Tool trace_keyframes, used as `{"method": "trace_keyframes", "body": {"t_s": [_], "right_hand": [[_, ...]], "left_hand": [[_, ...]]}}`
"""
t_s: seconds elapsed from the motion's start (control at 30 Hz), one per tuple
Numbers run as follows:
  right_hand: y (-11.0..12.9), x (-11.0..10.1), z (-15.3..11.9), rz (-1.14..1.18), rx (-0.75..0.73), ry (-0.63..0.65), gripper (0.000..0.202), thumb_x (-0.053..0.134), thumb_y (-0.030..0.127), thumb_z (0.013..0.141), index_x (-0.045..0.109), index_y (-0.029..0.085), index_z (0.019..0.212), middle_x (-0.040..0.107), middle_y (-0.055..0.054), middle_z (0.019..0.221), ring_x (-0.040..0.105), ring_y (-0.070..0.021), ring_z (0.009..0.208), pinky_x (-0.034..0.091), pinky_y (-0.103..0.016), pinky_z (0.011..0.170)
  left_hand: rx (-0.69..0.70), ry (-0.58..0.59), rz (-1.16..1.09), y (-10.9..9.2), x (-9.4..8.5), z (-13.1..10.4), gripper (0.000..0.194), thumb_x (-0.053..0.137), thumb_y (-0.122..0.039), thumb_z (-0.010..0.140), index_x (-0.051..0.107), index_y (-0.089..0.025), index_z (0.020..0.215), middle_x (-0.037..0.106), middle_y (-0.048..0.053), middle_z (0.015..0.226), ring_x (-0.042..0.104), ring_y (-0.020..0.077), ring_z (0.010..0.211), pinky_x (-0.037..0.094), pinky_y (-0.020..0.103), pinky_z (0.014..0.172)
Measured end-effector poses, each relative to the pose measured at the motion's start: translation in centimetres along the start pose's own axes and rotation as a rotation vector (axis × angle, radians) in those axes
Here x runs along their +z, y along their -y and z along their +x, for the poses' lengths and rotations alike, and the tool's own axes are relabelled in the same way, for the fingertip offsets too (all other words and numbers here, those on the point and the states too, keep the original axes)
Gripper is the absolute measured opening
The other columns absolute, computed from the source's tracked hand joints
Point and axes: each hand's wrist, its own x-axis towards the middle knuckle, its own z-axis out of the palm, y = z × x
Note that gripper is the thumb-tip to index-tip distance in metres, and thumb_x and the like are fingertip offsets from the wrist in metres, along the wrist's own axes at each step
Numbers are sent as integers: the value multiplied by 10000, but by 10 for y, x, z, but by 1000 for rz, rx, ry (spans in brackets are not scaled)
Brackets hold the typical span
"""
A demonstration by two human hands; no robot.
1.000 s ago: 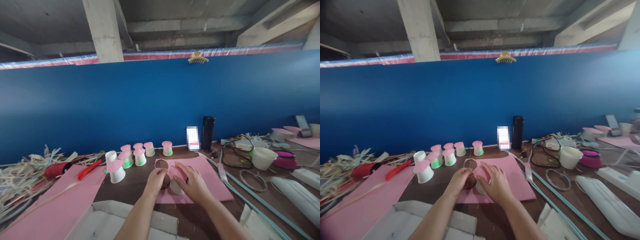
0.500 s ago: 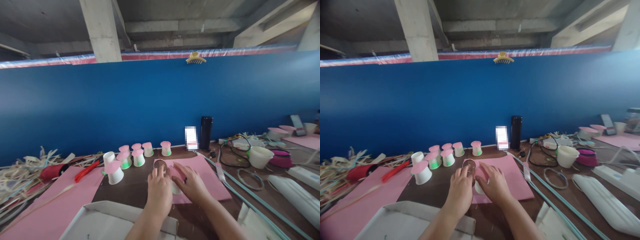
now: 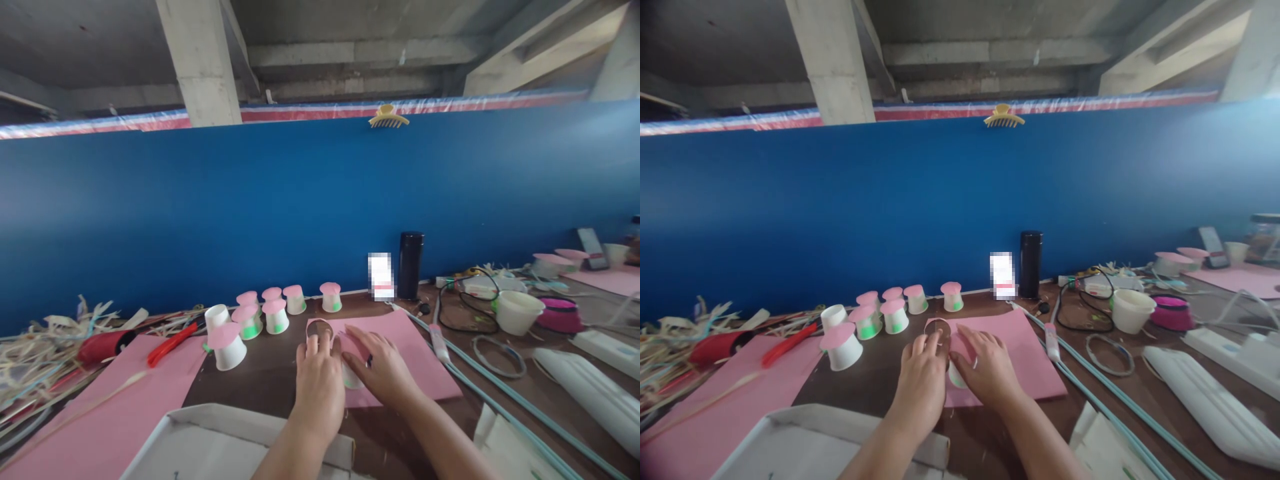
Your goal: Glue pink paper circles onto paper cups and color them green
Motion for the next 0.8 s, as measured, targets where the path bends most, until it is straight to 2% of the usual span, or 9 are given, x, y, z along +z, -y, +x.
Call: {"method": "trace_keyframes", "body": {"t_s": [0.2,0.43,0.57,0.8], "right_hand": [[0,-1,0,-6,0,13,455,490,434,861,516,258,1280,613,-47,1240,551,-231,1125,390,-414,971],[0,0,0,-4,-5,11,448,495,419,861,517,251,1275,614,-44,1237,549,-227,1122,383,-412,977],[1,-1,0,0,-1,12,456,490,434,863,518,243,1276,614,-47,1238,549,-231,1121,383,-410,973],[1,-1,0,10,-24,-9,468,506,439,857,513,234,1278,619,-53,1228,551,-228,1110,376,-398,971]], "left_hand": [[9,-37,66,-1,3,-1,447,339,-82,873,539,-187,1259,466,105,1354,436,282,1133,369,460,935],[35,-33,75,-1,2,-2,450,359,-83,864,543,-203,1257,515,99,1296,453,275,1113,388,458,927],[38,-44,76,0,1,-1,424,352,-99,878,555,-201,1235,486,101,1327,439,277,1138,382,457,933],[53,-102,47,8,13,5,418,395,-142,895,491,-241,1289,462,82,1346,400,259,1185,363,435,957]]}}
